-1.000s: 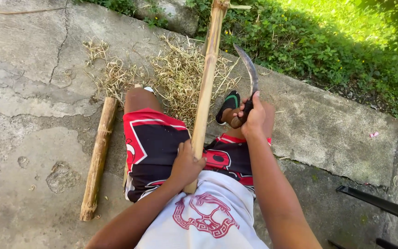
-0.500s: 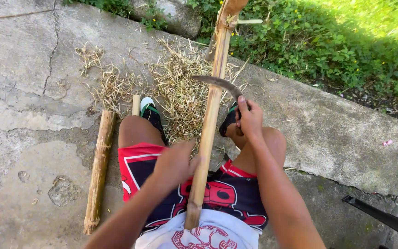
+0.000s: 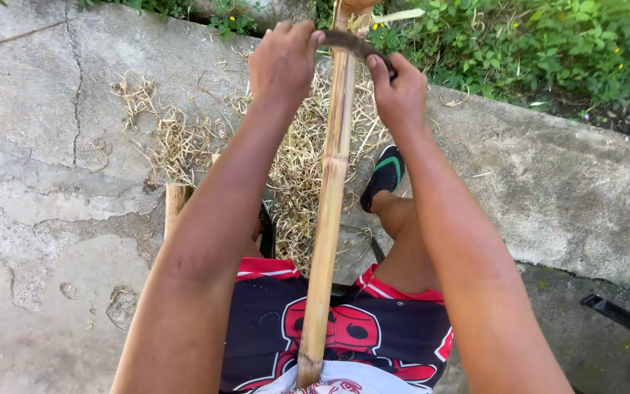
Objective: Shaving and scraping the outer layer and nodes of a bamboo pole using a sickle.
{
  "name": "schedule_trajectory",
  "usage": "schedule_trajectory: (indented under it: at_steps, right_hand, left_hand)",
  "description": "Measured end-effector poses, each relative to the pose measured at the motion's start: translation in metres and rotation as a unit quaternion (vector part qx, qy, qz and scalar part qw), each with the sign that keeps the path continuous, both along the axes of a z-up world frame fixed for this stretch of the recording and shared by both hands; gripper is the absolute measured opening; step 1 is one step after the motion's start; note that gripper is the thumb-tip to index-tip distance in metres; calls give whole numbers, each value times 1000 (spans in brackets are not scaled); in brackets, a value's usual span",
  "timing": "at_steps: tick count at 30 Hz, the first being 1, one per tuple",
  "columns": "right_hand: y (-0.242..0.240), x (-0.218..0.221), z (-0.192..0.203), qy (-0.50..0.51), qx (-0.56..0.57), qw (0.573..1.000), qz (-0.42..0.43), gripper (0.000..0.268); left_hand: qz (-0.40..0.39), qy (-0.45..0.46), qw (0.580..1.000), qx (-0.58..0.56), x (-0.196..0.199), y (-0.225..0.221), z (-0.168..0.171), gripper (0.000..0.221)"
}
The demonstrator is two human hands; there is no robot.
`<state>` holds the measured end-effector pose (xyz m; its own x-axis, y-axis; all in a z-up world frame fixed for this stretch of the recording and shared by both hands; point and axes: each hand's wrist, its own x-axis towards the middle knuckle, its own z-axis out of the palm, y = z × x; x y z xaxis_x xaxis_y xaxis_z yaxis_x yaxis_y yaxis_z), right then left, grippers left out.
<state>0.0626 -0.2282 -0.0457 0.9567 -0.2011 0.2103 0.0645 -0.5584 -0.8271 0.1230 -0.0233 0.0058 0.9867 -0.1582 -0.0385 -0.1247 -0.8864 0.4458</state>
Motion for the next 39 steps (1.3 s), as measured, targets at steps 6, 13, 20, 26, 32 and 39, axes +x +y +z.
schedule_trajectory:
  at_steps: [6, 13, 20, 26, 32, 39]
  right_hand:
    - [-3, 2, 5, -8, -30, 999, 22, 54]
    - [-5, -36, 9, 32, -40, 997, 51, 55]
    - [13, -121, 17, 50, -25, 997, 52, 45]
    - [13, -160, 34, 324, 57, 939, 104, 39]
    - [4, -96, 1, 182, 117, 972, 93, 35]
    - [3, -8, -22, 91, 127, 988, 4, 39]
  left_hand:
    - [-11, -204, 977, -64, 6, 5, -19, 30]
    - [-10, -177, 982, -59, -33, 11, -16, 34]
    - [-29, -48, 998, -15, -119, 35, 13, 41]
    - [-30, 133, 988, 75, -174, 50, 68, 32]
    - [5, 102, 995, 13, -106, 25, 42, 23]
    - [-22, -137, 990, 20, 7, -9, -9, 23]
